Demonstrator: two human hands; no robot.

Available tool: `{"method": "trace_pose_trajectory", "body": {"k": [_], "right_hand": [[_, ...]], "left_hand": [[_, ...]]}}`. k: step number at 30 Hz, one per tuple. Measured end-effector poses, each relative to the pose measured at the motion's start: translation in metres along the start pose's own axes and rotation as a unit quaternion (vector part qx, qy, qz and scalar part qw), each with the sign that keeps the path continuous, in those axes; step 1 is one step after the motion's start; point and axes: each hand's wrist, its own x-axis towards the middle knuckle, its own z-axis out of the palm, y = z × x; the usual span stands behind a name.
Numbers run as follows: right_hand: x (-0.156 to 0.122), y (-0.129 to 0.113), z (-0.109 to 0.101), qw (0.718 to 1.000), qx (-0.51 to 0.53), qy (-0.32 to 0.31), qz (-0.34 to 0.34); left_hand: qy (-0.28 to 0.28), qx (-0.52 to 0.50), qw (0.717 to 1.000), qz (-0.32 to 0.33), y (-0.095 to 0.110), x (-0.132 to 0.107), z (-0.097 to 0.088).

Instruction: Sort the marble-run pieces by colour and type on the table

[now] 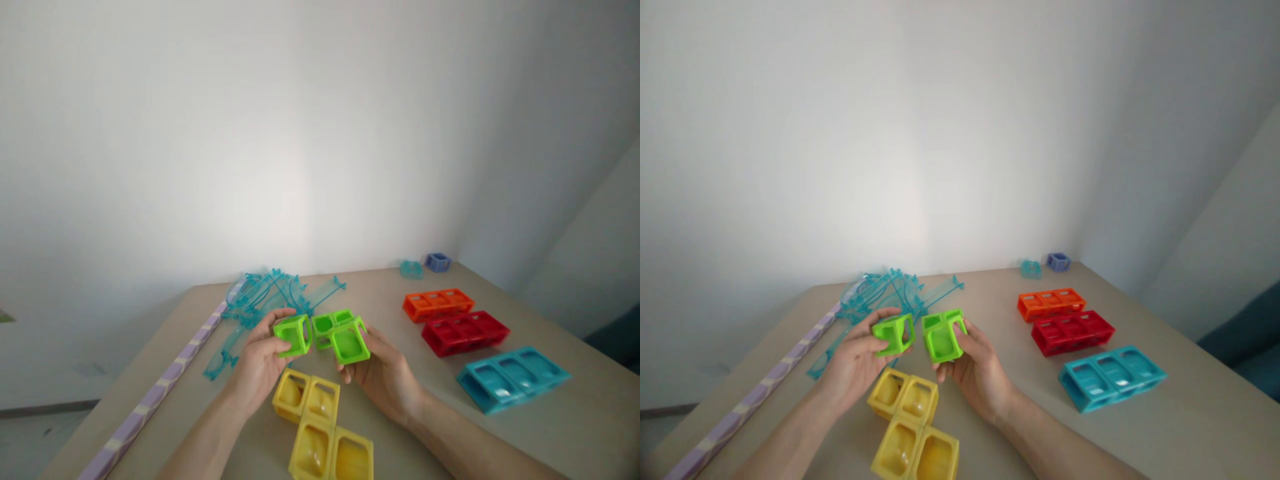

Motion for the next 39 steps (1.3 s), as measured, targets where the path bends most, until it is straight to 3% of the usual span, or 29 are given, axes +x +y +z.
{"method": "trace_pose_trajectory", "body": {"k": [5,17,20,25,28,34,37,39], "right_hand": [[0.002,-0.001,0.0,1.0,0.002,0.002,-0.001],[0.001,0.003,-0.005,0.999,-0.02,0.006,-0.035],[0.002,0.004,-0.005,0.999,-0.042,0.0,-0.035],[0.0,0.001,-0.004,0.999,-0.044,-0.027,-0.017],[-0.001,0.002,-0.004,0.993,-0.098,-0.056,-0.041],[-0.001,0.008,-0.005,0.985,-0.162,-0.01,-0.053],[-0.001,0.007,-0.004,0.988,-0.147,-0.003,-0.039],[-0.002,0.007,-0.004,0.99,-0.138,-0.007,-0.024]], "left_hand": [[-0.083,-0.013,0.996,-0.004,0.002,-0.001,0.001],[-0.037,0.162,0.984,0.056,-0.006,0.002,-0.002],[-0.048,0.22,0.972,0.073,-0.006,0.003,-0.001],[-0.056,0.292,0.941,0.164,-0.01,0.002,-0.003],[-0.057,0.329,0.923,0.193,-0.013,0.001,-0.005],[-0.056,0.354,0.902,0.241,-0.013,-0.003,-0.001],[-0.046,0.354,0.906,0.227,-0.011,-0.007,0.001],[-0.076,0.337,0.921,0.178,-0.01,-0.009,0.002]]}}
